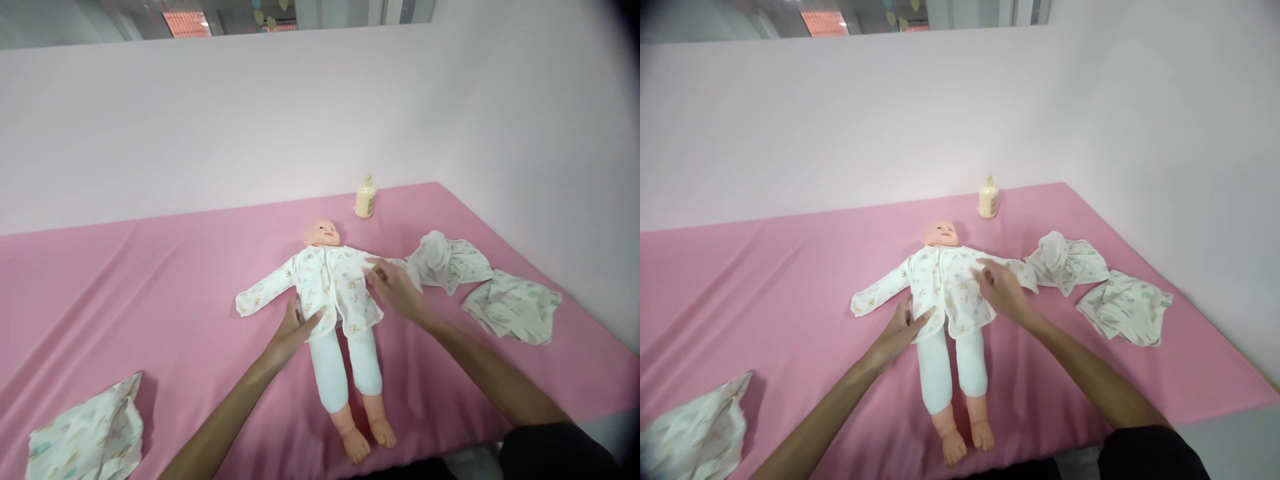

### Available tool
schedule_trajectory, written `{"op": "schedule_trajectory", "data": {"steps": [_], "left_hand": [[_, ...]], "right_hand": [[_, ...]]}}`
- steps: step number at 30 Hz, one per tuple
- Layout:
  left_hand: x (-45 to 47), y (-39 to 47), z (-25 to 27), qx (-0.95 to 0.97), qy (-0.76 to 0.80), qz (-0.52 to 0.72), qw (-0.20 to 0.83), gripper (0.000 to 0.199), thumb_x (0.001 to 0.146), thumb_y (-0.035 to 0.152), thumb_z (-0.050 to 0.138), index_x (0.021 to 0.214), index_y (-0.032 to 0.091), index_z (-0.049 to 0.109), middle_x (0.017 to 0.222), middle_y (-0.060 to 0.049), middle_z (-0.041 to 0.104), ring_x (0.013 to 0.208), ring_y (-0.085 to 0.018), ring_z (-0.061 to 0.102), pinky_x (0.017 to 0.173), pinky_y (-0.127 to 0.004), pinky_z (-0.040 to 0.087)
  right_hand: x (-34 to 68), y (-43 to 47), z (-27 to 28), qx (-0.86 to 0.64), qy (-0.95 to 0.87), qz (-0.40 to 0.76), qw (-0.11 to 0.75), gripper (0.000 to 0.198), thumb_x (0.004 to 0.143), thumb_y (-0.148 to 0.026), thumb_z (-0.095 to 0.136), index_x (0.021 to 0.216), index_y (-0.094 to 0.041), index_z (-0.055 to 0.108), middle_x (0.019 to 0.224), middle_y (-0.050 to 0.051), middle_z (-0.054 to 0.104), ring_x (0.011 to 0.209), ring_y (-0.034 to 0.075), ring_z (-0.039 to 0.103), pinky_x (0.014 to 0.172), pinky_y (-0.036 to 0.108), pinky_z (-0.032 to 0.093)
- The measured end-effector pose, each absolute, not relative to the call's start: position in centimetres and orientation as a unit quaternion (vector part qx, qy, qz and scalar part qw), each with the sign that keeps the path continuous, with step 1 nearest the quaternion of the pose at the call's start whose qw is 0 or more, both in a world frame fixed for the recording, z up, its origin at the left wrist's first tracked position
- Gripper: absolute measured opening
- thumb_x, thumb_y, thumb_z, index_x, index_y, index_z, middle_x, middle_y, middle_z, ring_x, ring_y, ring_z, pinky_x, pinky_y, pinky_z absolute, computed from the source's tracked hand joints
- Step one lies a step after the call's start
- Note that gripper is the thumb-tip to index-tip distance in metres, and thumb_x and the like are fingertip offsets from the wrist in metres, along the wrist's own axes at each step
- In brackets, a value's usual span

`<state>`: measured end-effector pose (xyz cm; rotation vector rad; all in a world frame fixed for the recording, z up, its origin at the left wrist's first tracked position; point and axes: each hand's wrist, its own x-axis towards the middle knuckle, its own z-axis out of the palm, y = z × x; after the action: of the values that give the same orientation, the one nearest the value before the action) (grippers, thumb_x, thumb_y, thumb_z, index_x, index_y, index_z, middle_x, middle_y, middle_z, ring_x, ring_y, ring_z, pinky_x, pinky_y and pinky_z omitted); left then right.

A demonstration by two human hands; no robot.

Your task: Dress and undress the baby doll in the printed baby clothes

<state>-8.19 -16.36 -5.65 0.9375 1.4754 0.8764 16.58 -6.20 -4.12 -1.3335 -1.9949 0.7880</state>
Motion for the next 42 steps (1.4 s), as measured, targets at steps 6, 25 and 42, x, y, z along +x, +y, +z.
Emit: {"op": "schedule_trajectory", "data": {"steps": [6, 25, 42], "left_hand": [[-7.7, -16.2, -5.3, 0.350, 0.602, 0.399, 0.596, 0.087, 0.081, 0.053, 0.075, 0.149, 0.026, 0.028, 0.148, -0.013, 0.051, 0.127, -0.026, 0.059, 0.101, -0.041, 0.056], [-11.5, -13.2, -5.2, 0.383, 0.506, 0.409, 0.656, 0.059, 0.090, 0.050, 0.066, 0.140, 0.023, 0.052, 0.147, -0.010, 0.053, 0.134, -0.026, 0.053, 0.111, -0.040, 0.048], [-10.8, -7.6, -9.9, 0.223, 0.430, 0.506, 0.713, 0.046, 0.086, 0.042, 0.071, 0.121, 0.011, 0.065, 0.121, -0.013, 0.071, 0.109, -0.028, 0.069, 0.101, -0.040, 0.055]], "right_hand": [[19.7, 1.4, -5.7, -0.534, -0.810, 0.185, 0.157, 0.029, 0.095, -0.025, 0.041, 0.070, -0.019, 0.054, 0.080, 0.006, 0.060, 0.079, 0.019, 0.053, 0.072, 0.030, 0.034], [15.2, 7.4, -5.2, -0.482, -0.778, 0.395, 0.081, 0.043, 0.089, -0.054, 0.055, 0.063, -0.020, 0.048, 0.058, -0.003, 0.045, 0.052, 0.011, 0.039, 0.055, 0.025, 0.032], [11.2, 8.9, -7.8, -0.512, -0.802, 0.269, 0.146, 0.026, 0.099, -0.023, 0.039, 0.074, -0.019, 0.049, 0.077, 0.001, 0.058, 0.071, 0.014, 0.051, 0.060, 0.024, 0.031]]}}
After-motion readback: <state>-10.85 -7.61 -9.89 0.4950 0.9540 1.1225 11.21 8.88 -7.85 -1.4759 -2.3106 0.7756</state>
